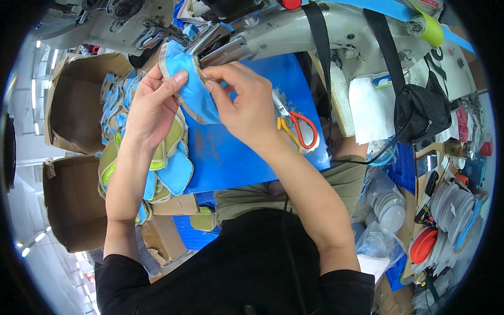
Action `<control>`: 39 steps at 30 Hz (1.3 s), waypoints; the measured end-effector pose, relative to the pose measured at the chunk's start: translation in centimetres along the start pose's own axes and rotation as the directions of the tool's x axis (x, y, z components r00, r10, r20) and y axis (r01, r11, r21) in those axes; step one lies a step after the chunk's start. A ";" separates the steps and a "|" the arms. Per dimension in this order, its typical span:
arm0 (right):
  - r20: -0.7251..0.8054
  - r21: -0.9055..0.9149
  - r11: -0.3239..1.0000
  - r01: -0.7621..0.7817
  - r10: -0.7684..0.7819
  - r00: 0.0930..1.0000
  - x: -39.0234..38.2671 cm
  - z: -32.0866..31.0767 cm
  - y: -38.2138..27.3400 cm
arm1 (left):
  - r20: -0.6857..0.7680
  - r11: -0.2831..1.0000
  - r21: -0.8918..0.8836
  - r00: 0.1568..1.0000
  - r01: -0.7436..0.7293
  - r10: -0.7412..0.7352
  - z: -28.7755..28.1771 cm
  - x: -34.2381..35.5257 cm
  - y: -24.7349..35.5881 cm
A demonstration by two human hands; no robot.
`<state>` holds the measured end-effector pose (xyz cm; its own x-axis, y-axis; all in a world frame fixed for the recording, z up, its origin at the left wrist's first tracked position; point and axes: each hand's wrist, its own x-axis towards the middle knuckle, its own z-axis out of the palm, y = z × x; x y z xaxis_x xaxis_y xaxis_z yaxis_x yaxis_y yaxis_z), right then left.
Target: The person sews small fabric pouches using an industrial sewing machine. They pick up pouches from a pile, align the edges, and feed them through the machine to stitch the seams. The person uses scissors to trim excess threads and inspects the finished pouches before placing them back into the pile.
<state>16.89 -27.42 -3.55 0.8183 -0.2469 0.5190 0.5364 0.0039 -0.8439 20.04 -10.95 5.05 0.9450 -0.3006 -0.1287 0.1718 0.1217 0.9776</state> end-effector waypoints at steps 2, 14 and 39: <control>0.017 0.000 1.000 0.010 -0.010 1.000 0.1 -0.1 0.2 | -0.014 1.000 -0.010 1.000 -0.002 0.002 0.1 -0.2 -0.2; -0.061 -0.070 0.996 -0.056 0.051 0.997 -1.1 1.6 0.2 | -0.062 0.962 0.178 0.973 -0.207 0.221 0.6 -0.2 -1.8; 0.086 0.298 0.848 -0.438 0.433 0.897 -0.2 0.7 -1.3 | -0.107 0.997 -0.011 0.992 -0.071 0.070 1.2 0.9 -0.2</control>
<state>16.17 -26.74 -2.42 0.9843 -0.1362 0.1124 0.1584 0.4004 -0.9026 20.50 -12.35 4.92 0.9790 -0.1886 -0.0771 0.1069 0.1533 0.9824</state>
